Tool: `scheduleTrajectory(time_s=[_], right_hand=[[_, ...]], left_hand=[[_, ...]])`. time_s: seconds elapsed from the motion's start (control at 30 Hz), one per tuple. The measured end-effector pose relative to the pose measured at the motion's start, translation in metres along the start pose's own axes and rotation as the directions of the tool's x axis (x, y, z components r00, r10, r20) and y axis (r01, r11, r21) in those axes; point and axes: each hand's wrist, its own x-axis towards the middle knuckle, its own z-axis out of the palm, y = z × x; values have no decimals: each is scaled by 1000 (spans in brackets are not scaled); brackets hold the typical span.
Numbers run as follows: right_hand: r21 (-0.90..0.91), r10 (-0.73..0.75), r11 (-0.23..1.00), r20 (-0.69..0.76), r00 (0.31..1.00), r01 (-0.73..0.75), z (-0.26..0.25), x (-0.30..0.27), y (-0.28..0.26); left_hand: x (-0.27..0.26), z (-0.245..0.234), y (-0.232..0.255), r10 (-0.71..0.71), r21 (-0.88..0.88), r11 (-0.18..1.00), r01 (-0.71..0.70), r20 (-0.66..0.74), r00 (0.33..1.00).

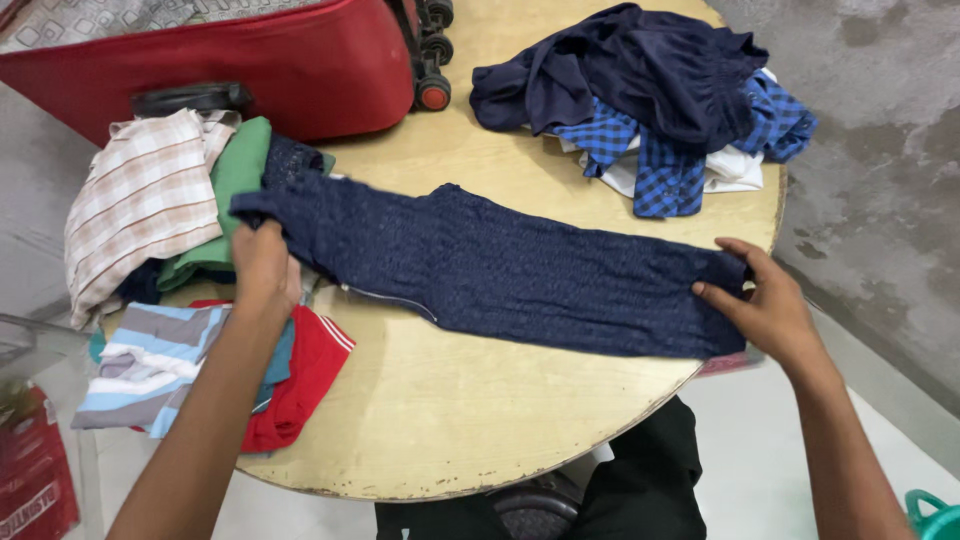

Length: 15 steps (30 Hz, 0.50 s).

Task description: The person folds several pieces of clothing including shirts and shorts on a round table by hand and places them one at a time into an open red suitcase.

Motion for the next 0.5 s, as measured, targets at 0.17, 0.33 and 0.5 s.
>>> scheduleTrajectory(time_s=[0.17, 0.33, 0.5], right_hand=[[-93, -59, 994, -32, 998, 56, -4, 24, 18], [-179, -111, 980, -100, 989, 92, -4, 24, 14], [-382, -415, 868, -204, 886, 319, -2, -3, -2]], left_hand=[[-21, -31, -16, -218, 183, 950, 253, -193, 957], [-37, -35, -17, 43, 603, 793, -88, 89, 995], [-88, -2, 39, 189, 857, 182, -482, 451, 872]])
